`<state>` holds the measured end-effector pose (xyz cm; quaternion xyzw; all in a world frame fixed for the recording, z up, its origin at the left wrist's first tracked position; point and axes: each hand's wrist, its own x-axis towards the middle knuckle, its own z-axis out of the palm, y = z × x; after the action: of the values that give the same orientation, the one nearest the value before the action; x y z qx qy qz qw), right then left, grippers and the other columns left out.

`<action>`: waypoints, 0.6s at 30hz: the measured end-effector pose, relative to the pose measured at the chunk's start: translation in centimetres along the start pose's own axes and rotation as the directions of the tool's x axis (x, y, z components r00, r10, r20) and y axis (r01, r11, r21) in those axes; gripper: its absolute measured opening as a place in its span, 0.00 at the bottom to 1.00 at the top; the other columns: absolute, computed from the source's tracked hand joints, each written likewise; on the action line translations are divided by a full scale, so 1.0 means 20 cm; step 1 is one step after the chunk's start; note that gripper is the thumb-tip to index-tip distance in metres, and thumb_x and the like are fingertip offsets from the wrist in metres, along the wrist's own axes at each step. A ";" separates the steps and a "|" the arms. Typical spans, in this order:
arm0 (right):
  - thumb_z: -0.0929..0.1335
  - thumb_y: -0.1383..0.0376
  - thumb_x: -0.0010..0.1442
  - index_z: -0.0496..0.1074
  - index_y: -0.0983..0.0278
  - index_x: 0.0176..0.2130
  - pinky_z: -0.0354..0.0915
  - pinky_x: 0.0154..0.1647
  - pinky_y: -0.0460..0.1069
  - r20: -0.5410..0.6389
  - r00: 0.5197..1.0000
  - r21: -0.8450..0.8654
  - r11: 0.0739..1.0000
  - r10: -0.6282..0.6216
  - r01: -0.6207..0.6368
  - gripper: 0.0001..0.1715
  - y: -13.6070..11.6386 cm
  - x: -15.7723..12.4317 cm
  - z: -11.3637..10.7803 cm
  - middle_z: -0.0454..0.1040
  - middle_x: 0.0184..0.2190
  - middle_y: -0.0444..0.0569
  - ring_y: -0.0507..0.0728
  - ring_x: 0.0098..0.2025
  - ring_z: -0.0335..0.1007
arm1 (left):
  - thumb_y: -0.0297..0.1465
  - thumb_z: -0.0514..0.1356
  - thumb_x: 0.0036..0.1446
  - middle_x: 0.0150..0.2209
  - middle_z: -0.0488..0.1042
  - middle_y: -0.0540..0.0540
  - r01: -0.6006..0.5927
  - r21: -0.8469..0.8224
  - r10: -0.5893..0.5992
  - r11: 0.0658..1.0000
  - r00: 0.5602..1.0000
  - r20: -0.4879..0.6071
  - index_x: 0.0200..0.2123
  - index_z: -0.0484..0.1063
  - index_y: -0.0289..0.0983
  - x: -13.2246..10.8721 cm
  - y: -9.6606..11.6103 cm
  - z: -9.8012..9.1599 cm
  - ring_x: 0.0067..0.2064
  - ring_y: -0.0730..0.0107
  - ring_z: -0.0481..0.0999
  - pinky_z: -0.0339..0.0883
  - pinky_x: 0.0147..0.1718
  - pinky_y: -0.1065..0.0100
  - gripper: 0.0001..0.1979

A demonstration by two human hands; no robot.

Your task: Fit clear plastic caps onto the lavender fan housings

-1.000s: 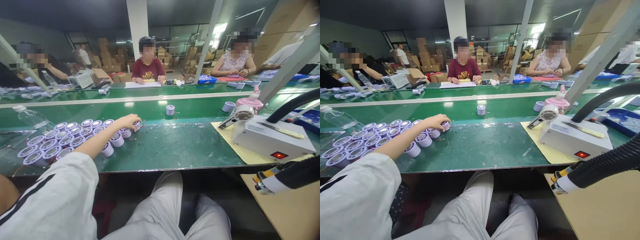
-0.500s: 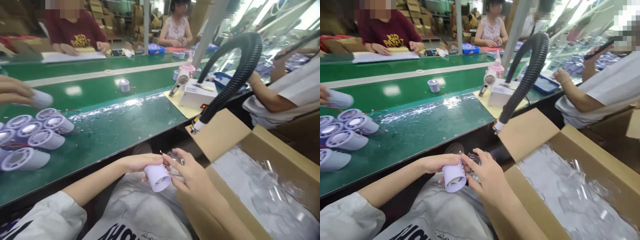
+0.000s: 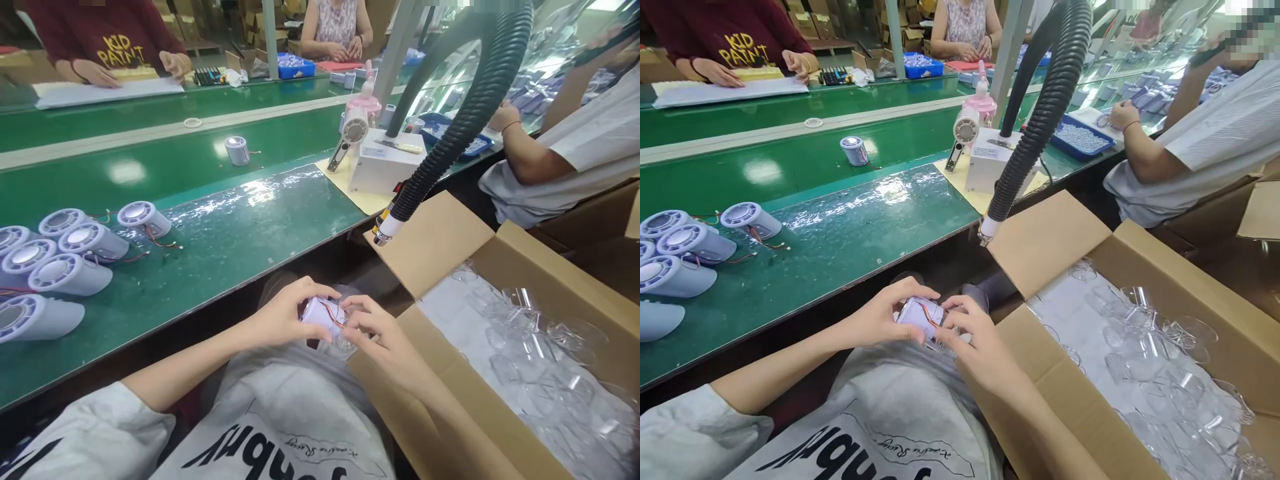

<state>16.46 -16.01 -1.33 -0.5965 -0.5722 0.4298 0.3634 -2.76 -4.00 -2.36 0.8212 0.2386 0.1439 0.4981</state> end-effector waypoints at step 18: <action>0.76 0.64 0.57 0.73 0.54 0.51 0.67 0.58 0.57 -0.115 0.979 0.060 0.982 -0.169 0.177 0.22 0.11 -0.09 0.01 0.72 0.56 0.47 0.63 0.56 0.70 | 0.37 0.71 0.48 0.54 0.73 0.40 0.089 -0.458 -0.033 0.885 0.991 0.129 0.60 0.67 0.44 -0.05 0.00 0.04 0.50 0.59 0.76 0.72 0.44 0.64 0.35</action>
<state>17.17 -17.98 -3.23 -0.5541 -0.5857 0.3828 0.4509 -3.26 -5.18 -2.83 0.6780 0.1935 0.1321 0.6967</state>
